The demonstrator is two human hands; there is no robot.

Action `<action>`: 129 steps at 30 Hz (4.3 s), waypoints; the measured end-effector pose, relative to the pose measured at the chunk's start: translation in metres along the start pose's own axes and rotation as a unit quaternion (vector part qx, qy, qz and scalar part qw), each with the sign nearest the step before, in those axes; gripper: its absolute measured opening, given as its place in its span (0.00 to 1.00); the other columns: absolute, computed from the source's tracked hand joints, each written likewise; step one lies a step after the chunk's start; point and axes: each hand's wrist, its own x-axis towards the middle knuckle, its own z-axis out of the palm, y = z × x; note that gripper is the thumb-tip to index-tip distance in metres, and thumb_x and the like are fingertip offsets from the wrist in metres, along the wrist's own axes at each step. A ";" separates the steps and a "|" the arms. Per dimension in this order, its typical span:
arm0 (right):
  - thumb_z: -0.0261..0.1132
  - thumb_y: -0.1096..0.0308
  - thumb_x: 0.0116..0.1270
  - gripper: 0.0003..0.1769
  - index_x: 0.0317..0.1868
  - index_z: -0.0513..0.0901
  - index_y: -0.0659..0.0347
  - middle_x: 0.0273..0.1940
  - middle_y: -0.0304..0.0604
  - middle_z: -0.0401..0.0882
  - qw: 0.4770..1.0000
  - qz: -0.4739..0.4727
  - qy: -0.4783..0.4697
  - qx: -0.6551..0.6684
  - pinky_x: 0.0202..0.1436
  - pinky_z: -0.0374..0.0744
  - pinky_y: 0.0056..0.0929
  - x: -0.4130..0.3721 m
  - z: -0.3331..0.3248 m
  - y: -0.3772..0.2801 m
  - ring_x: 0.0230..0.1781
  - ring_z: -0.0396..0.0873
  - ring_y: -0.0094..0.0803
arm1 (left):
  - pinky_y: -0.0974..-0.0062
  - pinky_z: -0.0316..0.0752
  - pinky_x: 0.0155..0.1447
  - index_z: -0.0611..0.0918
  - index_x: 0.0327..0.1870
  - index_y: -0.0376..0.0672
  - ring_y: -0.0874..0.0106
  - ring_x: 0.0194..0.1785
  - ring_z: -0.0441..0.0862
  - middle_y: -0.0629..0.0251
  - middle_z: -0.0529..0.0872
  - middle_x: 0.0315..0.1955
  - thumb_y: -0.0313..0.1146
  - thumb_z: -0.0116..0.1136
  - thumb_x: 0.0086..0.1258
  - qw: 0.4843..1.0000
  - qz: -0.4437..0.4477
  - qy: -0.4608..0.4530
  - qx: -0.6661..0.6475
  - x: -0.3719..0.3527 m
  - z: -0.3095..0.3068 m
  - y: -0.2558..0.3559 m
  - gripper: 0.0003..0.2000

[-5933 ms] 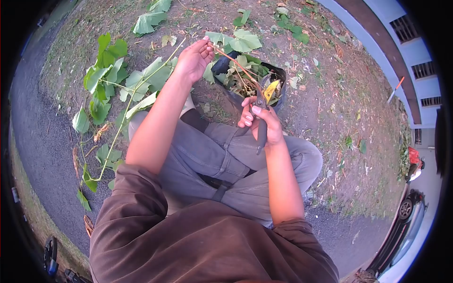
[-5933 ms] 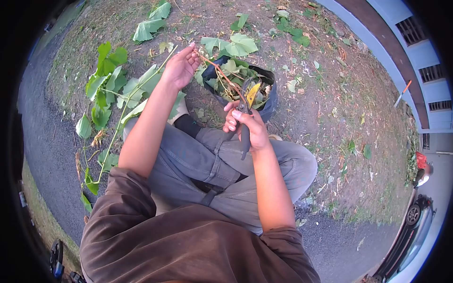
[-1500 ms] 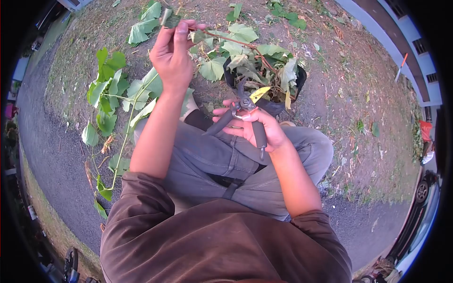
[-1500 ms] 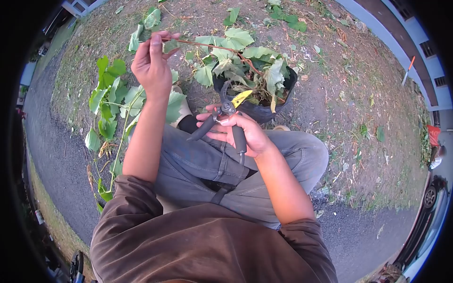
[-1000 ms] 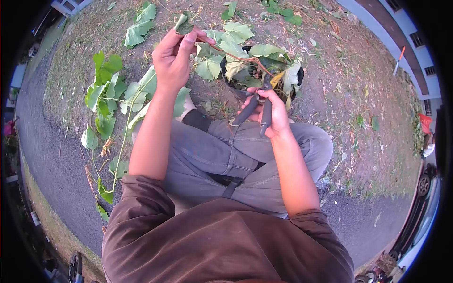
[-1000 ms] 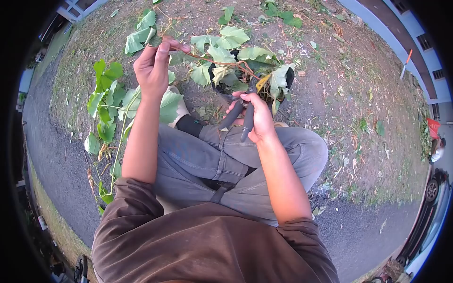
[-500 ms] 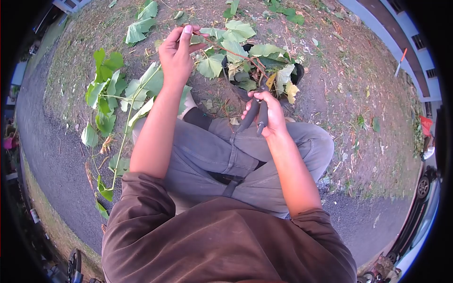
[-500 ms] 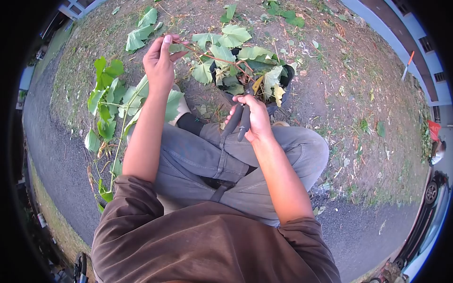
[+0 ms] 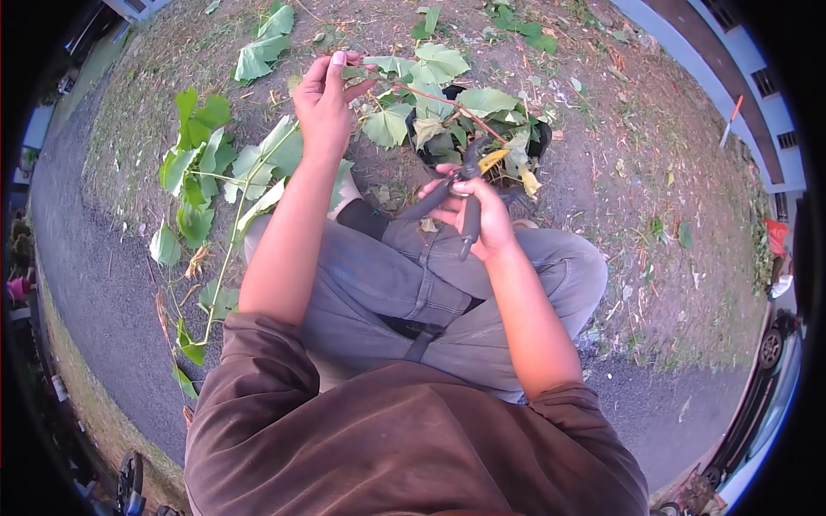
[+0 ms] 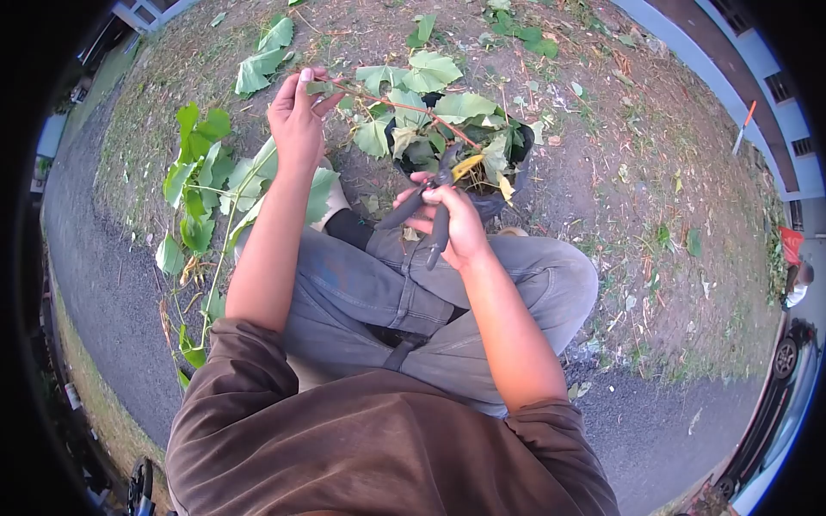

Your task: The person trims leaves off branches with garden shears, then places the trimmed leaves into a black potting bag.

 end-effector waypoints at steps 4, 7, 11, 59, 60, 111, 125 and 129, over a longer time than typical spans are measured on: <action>0.55 0.68 0.75 0.24 0.69 0.75 0.63 0.53 0.53 0.86 0.998 0.009 -0.024 -0.057 0.66 0.84 0.48 0.000 0.011 0.010 0.60 0.86 0.42 | 0.66 0.92 0.52 0.85 0.52 0.35 0.67 0.52 0.91 0.60 0.88 0.50 0.36 0.55 0.88 1.000 0.010 -0.007 0.019 -0.004 0.005 0.002 0.13; 0.56 0.68 0.75 0.25 0.70 0.75 0.64 0.53 0.53 0.86 0.998 -0.006 -0.021 -0.059 0.66 0.84 0.47 0.002 0.009 0.006 0.59 0.86 0.41 | 0.66 0.91 0.50 0.85 0.52 0.35 0.65 0.51 0.92 0.60 0.89 0.48 0.37 0.56 0.88 0.996 -0.003 -0.052 0.070 -0.012 0.011 0.006 0.13; 0.57 0.65 0.76 0.23 0.68 0.76 0.66 0.48 0.51 0.87 0.999 -0.034 0.012 -0.039 0.60 0.87 0.45 -0.001 0.003 -0.009 0.55 0.87 0.41 | 0.76 0.87 0.47 0.86 0.50 0.37 0.72 0.50 0.92 0.64 0.91 0.44 0.37 0.56 0.88 0.989 0.002 -0.118 0.085 -0.018 0.015 0.002 0.12; 0.61 0.54 0.79 0.20 0.57 0.81 0.63 0.40 0.49 0.86 0.996 0.011 0.092 0.004 0.52 0.88 0.45 0.007 -0.001 0.001 0.44 0.88 0.42 | 0.68 0.91 0.53 0.85 0.52 0.36 0.69 0.52 0.91 0.62 0.89 0.48 0.38 0.56 0.88 0.991 -0.103 -0.057 0.061 -0.022 0.023 -0.026 0.13; 0.60 0.55 0.79 0.22 0.61 0.80 0.63 0.44 0.51 0.87 0.996 0.003 0.082 0.022 0.57 0.88 0.47 0.005 0.003 0.000 0.49 0.89 0.45 | 0.67 0.91 0.53 0.85 0.52 0.36 0.69 0.52 0.91 0.63 0.89 0.48 0.38 0.56 0.88 0.995 -0.090 -0.030 0.016 -0.019 0.019 -0.026 0.13; 0.64 0.54 0.80 0.19 0.53 0.83 0.65 0.34 0.46 0.85 0.990 -0.037 0.102 -0.094 0.42 0.86 0.35 0.009 -0.007 -0.003 0.36 0.87 0.35 | 0.82 0.77 0.45 0.92 0.51 0.40 0.86 0.37 0.83 0.70 0.94 0.36 0.34 0.74 0.75 0.949 -0.155 -0.240 0.130 -0.062 0.041 -0.062 0.10; 0.60 0.55 0.81 0.23 0.63 0.80 0.65 0.44 0.50 0.87 0.994 -0.023 0.056 -0.094 0.53 0.88 0.42 0.011 -0.007 0.005 0.47 0.88 0.39 | 0.74 0.82 0.56 0.89 0.56 0.36 0.78 0.47 0.88 0.64 0.93 0.44 0.31 0.69 0.79 0.970 -0.197 -0.141 0.006 -0.051 0.035 -0.057 0.11; 0.62 0.57 0.80 0.20 0.60 0.81 0.64 0.41 0.48 0.88 0.995 0.011 0.038 -0.091 0.44 0.87 0.35 0.009 -0.001 0.008 0.42 0.88 0.34 | 0.76 0.81 0.54 0.89 0.57 0.36 0.80 0.46 0.88 0.65 0.93 0.43 0.31 0.70 0.78 0.962 -0.231 -0.146 -0.009 -0.055 0.038 -0.052 0.12</action>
